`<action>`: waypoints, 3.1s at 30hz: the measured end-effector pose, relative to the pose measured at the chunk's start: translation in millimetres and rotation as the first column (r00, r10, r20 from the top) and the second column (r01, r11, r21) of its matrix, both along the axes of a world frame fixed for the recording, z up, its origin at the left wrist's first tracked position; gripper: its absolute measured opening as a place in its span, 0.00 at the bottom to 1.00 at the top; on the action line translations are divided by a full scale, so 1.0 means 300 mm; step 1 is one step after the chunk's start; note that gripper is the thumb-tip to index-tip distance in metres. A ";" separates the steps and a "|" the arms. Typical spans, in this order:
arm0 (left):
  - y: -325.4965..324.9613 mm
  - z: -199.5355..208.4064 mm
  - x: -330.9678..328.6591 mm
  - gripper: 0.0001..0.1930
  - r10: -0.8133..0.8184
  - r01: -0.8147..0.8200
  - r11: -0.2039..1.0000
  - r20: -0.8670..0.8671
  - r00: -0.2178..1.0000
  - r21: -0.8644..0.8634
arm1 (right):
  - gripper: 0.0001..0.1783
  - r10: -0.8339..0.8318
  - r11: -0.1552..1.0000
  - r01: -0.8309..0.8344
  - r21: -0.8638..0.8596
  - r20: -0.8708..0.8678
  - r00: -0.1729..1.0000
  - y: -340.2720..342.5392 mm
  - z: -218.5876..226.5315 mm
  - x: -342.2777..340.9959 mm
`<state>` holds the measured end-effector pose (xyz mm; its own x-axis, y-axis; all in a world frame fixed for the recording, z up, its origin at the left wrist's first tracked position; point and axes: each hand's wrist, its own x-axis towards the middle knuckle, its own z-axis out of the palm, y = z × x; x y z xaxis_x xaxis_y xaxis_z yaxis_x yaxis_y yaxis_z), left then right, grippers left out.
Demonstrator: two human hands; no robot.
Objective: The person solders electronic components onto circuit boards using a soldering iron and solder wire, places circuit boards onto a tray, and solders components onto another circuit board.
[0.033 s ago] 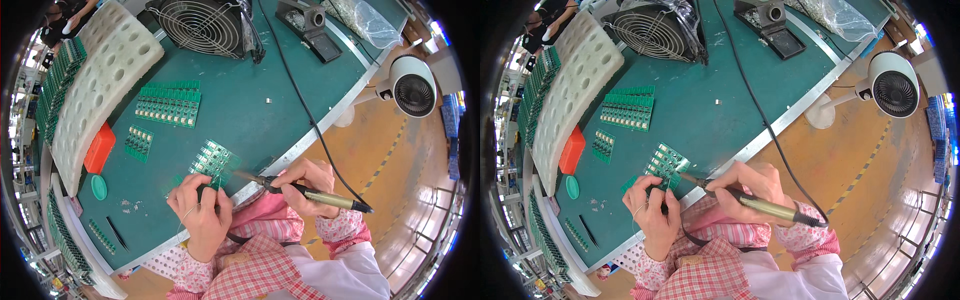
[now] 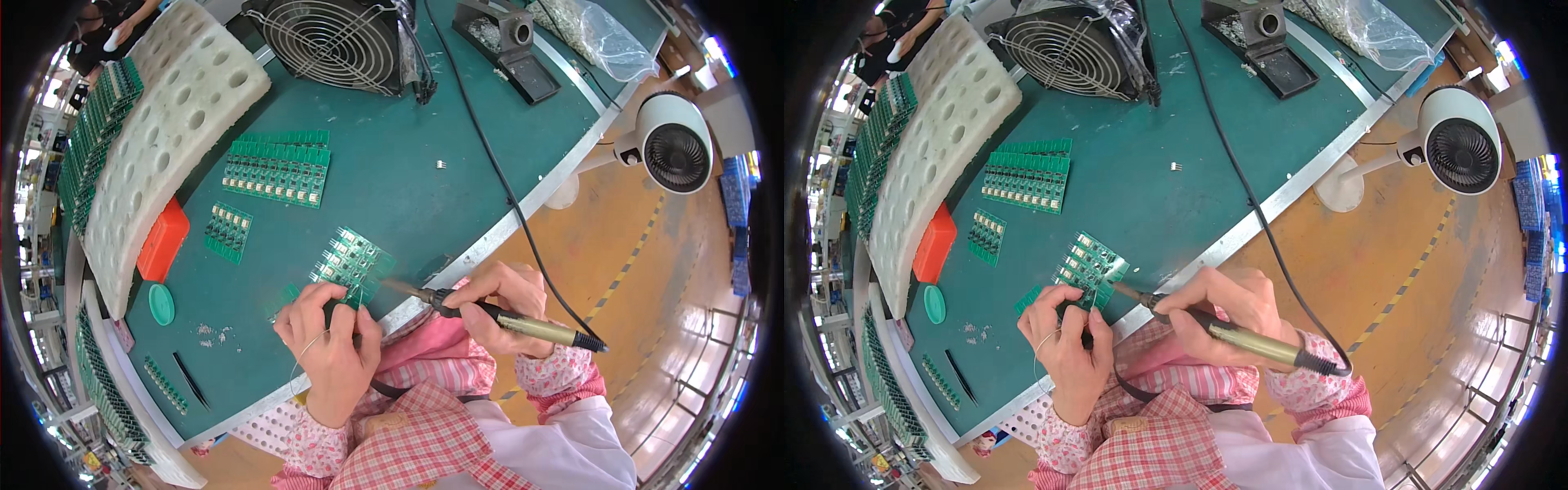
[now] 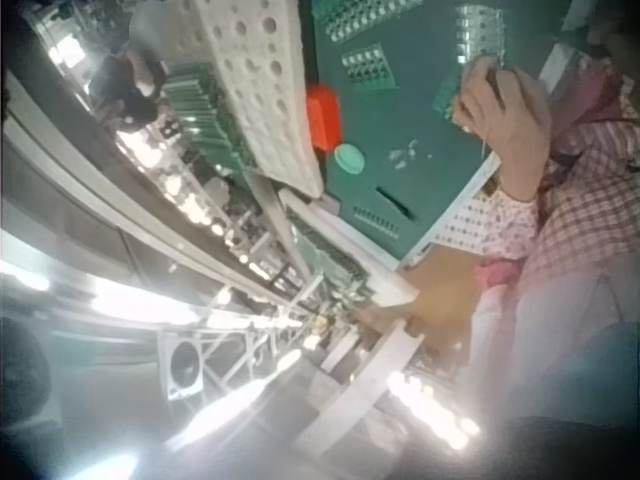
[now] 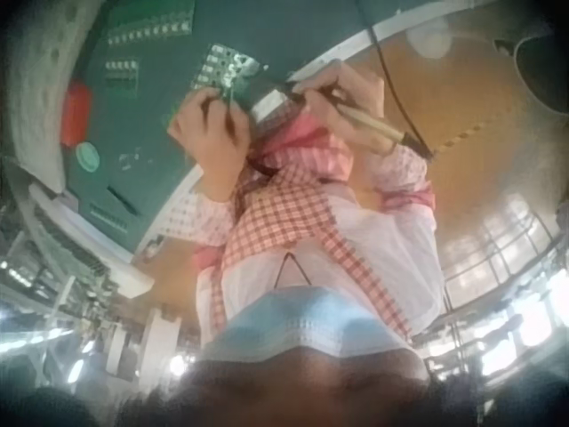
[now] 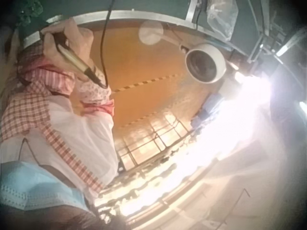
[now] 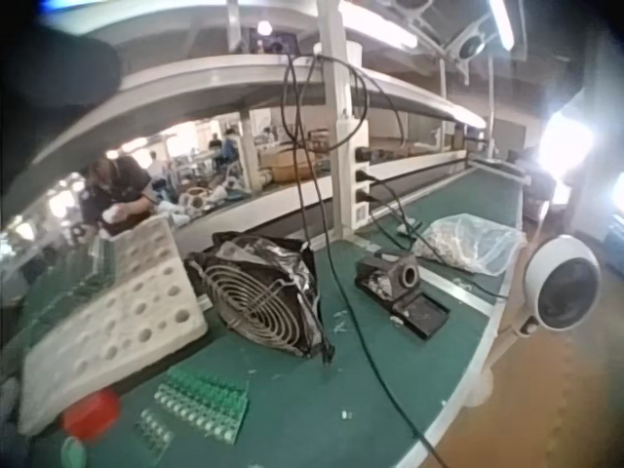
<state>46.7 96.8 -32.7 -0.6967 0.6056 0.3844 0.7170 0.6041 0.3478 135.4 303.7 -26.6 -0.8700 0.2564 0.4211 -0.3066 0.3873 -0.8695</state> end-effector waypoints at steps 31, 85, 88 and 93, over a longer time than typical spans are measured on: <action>-0.091 -0.018 -0.017 0.09 -0.138 0.118 0.976 0.100 0.985 0.182 | 0.14 0.071 0.659 -0.035 0.751 -0.016 0.997 -0.241 0.086 -0.004; -0.088 -0.028 -0.004 0.13 0.000 -0.032 0.970 0.133 0.991 0.241 | 0.11 0.021 0.886 -0.023 0.463 0.011 1.000 -0.178 0.098 0.031; -0.068 -0.026 -0.011 0.16 0.024 -0.050 0.977 0.126 0.992 0.206 | 0.08 -0.033 0.940 0.019 0.342 0.035 0.999 -0.156 0.075 0.047; -0.091 -0.011 -0.066 0.16 -0.029 0.013 0.984 0.086 0.996 0.177 | 0.07 -0.134 0.990 0.140 -0.026 0.158 0.978 -0.146 0.026 0.074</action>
